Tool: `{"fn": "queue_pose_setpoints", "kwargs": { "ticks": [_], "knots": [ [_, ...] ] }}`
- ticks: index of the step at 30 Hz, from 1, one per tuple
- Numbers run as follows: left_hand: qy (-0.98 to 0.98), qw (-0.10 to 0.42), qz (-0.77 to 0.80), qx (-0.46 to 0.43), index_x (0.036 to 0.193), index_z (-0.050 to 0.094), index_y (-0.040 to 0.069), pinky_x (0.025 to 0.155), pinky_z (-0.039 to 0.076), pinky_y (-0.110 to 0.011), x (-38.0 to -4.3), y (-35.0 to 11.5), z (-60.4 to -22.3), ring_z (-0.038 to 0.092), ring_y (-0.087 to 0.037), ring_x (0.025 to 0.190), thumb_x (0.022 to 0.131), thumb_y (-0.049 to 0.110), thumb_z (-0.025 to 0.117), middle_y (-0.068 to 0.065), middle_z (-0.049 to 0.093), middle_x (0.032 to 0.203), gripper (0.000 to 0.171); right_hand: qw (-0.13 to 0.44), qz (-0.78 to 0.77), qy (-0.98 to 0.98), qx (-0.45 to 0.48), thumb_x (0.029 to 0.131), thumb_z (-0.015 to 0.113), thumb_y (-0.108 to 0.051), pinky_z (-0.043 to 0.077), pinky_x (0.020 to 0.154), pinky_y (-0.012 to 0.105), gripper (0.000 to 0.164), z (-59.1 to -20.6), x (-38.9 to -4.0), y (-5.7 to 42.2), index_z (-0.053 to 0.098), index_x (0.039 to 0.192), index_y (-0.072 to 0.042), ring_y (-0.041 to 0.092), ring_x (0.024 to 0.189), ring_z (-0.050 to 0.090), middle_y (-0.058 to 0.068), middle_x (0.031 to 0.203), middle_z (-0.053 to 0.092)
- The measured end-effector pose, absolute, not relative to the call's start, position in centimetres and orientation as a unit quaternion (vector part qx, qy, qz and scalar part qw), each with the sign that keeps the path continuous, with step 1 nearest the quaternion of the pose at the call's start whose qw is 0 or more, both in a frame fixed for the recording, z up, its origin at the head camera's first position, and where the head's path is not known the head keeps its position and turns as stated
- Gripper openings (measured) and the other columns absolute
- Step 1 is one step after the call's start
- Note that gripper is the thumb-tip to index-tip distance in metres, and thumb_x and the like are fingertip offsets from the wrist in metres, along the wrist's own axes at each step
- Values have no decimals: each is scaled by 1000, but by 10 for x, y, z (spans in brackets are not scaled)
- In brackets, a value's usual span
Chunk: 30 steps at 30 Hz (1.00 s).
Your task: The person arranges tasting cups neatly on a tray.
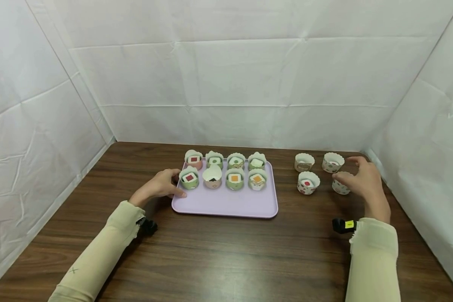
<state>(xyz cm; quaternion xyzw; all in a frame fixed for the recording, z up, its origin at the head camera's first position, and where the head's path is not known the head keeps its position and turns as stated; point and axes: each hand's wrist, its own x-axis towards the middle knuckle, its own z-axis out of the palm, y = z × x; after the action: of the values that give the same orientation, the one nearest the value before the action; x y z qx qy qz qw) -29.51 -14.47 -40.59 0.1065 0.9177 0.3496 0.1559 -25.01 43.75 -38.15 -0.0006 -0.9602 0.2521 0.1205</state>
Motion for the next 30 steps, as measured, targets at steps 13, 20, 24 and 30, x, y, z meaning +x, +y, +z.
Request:
{"fn": "queue_pose_setpoints", "kwargs": {
  "ticks": [13,20,24,30],
  "knots": [
    [918,156,349,106,153,42,-2,69,63,-31,-296,-145,-406,68,-22,83,82,13,88,-25,61,130,86,33,296,-951,-77,96,67,-48,40,100,73,101,-398,-251,447,12,159,9,65,131,36,49,147,34],
    [918,158,350,104,153,43,-1,69,63,-30,-296,-144,-406,68,-23,87,82,13,87,-25,61,131,85,18,276,-957,-92,98,64,-50,37,102,75,98,-400,-252,450,15,159,10,66,133,31,47,150,32],
    [918,158,347,106,154,42,-1,70,63,-30,-296,-144,-406,69,-23,87,83,13,87,-25,61,132,85,6,262,-961,-89,99,63,-49,33,104,76,94,-401,-252,450,20,157,11,67,135,27,46,153,28],
    [916,161,351,106,154,42,-1,70,63,-31,-296,-145,-407,68,-22,86,83,13,87,-25,61,132,86,-1,228,-971,-71,99,63,-38,32,103,77,81,-404,-253,452,29,151,14,69,130,30,51,147,29]
  ]
}}
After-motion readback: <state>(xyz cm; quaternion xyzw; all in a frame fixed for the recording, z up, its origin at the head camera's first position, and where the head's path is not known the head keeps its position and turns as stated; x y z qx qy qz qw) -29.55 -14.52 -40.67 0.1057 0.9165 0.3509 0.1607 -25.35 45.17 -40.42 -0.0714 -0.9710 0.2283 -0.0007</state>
